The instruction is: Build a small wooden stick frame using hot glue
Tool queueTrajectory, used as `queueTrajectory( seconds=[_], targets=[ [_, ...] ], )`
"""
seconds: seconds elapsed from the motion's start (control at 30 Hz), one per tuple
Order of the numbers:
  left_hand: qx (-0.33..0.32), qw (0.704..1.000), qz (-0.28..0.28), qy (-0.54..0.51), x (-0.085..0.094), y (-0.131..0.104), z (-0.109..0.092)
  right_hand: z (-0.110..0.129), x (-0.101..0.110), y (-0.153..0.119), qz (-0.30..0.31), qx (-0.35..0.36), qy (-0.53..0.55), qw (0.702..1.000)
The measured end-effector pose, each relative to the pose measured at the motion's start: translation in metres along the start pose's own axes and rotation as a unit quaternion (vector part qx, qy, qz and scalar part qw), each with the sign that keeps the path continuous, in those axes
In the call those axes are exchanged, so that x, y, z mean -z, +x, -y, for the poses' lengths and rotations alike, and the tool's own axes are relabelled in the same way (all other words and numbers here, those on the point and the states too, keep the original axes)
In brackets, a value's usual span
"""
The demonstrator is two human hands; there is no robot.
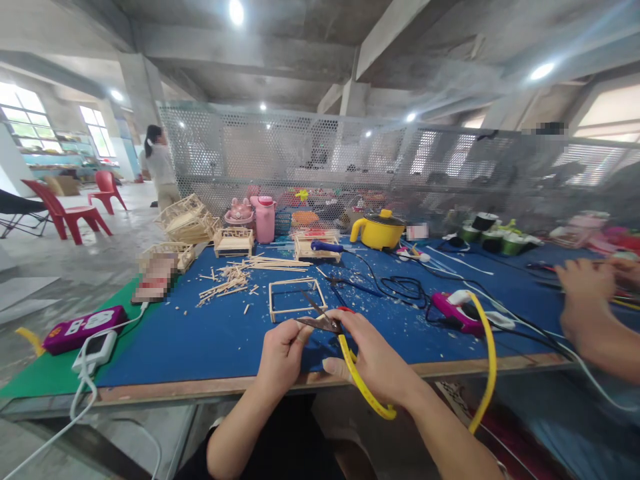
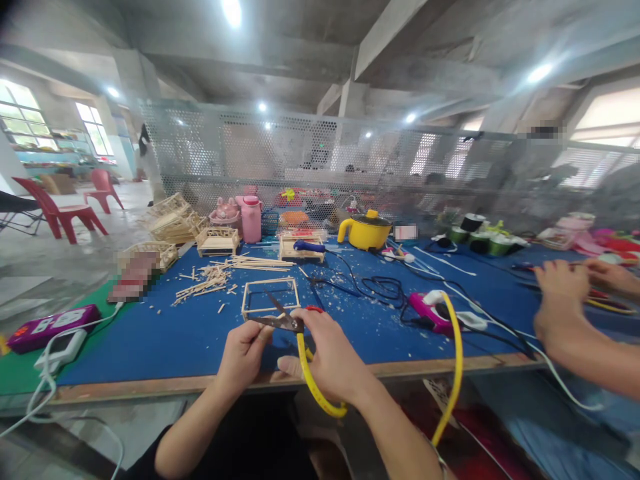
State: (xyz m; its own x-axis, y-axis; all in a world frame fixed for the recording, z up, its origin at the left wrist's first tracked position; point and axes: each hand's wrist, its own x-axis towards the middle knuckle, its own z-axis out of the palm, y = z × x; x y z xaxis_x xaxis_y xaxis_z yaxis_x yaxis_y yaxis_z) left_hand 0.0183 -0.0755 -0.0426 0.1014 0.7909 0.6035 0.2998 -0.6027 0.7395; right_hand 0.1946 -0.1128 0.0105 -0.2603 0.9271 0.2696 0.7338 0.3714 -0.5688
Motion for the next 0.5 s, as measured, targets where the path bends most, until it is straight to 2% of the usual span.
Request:
queueTrajectory(
  seconds=[0.17, 0.23, 0.3, 0.37, 0.43, 0.5],
  targets=[
    [0.011, 0.999, 0.028, -0.028, -0.001, 0.0, 0.001, 0.002, 0.005, 0.002, -0.023, -0.005, 0.016, 1.0],
    [0.019, 0.999, 0.028, -0.029, 0.0, 0.001, 0.0, -0.007, 0.009, 0.005, -0.05, -0.041, 0.007, 0.998],
    [0.016, 0.999, 0.028, -0.023, 0.001, 0.002, -0.002, -0.024, 0.016, 0.008, -0.09, -0.119, -0.036, 0.988],
    [0.002, 0.999, 0.036, -0.018, 0.002, 0.003, -0.004, -0.048, 0.024, 0.01, -0.115, -0.198, -0.12, 0.966],
    [-0.009, 0.999, 0.048, -0.007, 0.001, 0.004, -0.004, -0.071, 0.032, 0.012, -0.098, -0.251, -0.192, 0.944],
    [-0.013, 0.998, 0.067, 0.017, -0.001, 0.004, -0.002, -0.089, 0.039, 0.014, -0.059, -0.255, -0.222, 0.939]
  ],
)
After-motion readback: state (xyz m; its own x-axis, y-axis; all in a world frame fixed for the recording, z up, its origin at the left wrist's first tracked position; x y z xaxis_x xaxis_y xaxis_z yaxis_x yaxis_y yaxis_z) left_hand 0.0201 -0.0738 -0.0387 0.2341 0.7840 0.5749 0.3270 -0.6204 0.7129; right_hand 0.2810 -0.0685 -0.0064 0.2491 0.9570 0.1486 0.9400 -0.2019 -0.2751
